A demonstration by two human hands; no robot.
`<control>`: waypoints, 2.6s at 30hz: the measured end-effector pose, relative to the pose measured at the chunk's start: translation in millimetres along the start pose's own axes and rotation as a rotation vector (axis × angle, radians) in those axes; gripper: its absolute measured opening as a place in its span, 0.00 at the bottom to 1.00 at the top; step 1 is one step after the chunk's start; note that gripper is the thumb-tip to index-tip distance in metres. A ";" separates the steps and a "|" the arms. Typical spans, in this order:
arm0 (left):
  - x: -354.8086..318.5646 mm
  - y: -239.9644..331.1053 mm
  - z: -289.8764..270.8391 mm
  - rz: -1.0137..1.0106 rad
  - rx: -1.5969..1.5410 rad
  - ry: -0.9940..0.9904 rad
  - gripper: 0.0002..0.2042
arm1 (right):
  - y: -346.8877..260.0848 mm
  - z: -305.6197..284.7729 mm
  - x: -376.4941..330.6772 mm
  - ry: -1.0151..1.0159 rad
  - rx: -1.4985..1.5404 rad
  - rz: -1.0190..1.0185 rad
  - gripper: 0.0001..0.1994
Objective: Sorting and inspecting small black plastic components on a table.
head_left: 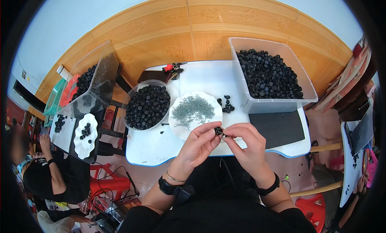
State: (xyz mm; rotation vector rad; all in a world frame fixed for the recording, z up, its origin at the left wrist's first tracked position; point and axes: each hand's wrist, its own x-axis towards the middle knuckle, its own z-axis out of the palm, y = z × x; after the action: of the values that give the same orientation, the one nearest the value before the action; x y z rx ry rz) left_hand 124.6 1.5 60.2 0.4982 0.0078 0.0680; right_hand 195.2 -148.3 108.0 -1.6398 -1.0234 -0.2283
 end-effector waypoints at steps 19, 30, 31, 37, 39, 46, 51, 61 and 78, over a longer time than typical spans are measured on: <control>-4.3 0.5 -4.7 0.007 0.138 -0.046 0.13 | 9.3 -1.2 -2.7 -0.054 0.190 0.115 0.08; -5.3 1.1 -4.9 -0.004 0.104 -0.084 0.12 | 13.4 1.3 -5.5 -0.059 0.269 0.119 0.08; -5.4 1.4 -5.0 -0.002 0.104 -0.092 0.12 | 13.3 1.4 -5.5 -0.063 0.276 0.128 0.08; -5.5 1.8 -5.7 0.008 0.107 -0.106 0.12 | 12.1 0.8 -4.6 -0.089 0.244 0.113 0.08; -5.2 1.9 -5.9 0.002 0.116 -0.114 0.12 | 11.4 0.6 -4.0 -0.093 0.241 0.118 0.09; -3.0 1.7 -13.1 -0.022 0.112 -0.197 0.12 | 2.0 -4.4 2.4 -0.225 0.169 0.180 0.16; -4.2 4.8 -1.0 -0.055 0.141 -0.123 0.20 | 2.1 -8.0 3.0 -0.330 0.122 0.115 0.19; -3.4 2.9 -0.4 -0.075 0.122 -0.106 0.28 | 1.2 -9.7 3.2 -0.336 0.097 0.092 0.18; -0.1 4.2 -0.3 -0.107 0.093 -0.196 0.25 | 4.1 -9.3 4.3 -0.306 0.156 0.118 0.12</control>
State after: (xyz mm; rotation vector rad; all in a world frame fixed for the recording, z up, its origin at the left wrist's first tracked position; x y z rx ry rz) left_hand 124.2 5.2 61.9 0.5953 -0.1549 -0.0869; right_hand 204.0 -154.2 111.1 -1.6158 -1.1371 0.1829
